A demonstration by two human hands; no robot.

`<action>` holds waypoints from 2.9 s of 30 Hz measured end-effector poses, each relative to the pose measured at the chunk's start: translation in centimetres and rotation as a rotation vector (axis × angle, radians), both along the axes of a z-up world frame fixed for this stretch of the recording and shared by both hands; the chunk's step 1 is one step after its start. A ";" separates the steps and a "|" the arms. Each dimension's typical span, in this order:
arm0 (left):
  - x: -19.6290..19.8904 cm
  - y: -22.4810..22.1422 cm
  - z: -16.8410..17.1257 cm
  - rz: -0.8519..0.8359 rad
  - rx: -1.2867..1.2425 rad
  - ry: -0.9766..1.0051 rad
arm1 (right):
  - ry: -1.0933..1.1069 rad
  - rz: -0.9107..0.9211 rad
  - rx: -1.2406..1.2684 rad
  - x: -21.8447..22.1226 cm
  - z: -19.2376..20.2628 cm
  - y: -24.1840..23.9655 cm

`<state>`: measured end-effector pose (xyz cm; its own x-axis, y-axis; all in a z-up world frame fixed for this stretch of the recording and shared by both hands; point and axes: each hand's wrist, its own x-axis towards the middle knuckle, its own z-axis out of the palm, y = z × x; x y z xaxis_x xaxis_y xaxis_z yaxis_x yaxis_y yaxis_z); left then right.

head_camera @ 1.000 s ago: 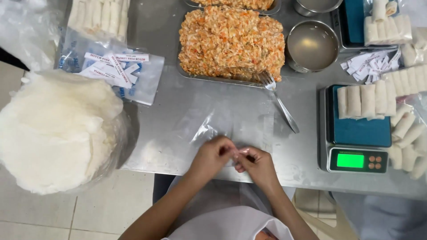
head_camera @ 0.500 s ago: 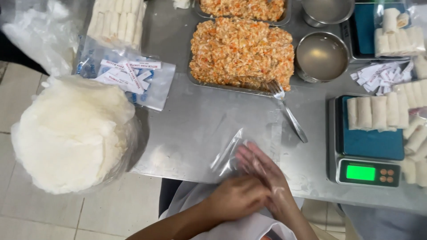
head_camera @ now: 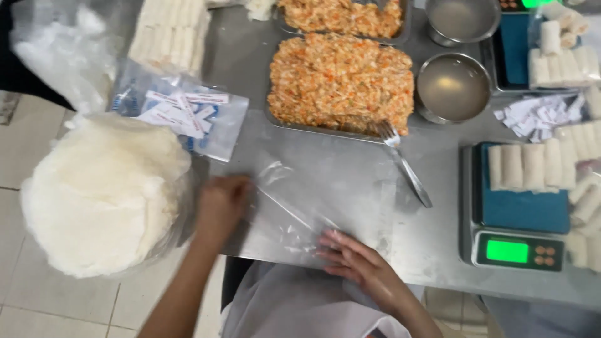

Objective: Preparing and rolling spring rolls with filling, then packing them into plastic bags.

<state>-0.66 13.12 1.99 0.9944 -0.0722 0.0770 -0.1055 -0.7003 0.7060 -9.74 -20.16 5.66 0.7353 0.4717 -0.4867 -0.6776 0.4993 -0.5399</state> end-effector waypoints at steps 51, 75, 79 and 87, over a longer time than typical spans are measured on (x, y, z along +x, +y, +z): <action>0.6 -16.0 0.1 -0.708 0.078 -0.581 | -0.470 -0.291 -0.994 3.3 -1.3 -8.5; -12.5 -17.9 5.1 -0.461 -0.505 0.112 | -0.690 -0.500 -0.721 -4.7 3.3 4.0; -12.0 -17.2 6.4 -0.748 -0.393 0.057 | -0.420 -0.590 -0.327 -7.3 -0.3 1.6; 0.2 -19.1 7.5 -0.873 0.272 -0.009 | -0.088 -0.748 -0.108 -10.5 -7.2 -2.5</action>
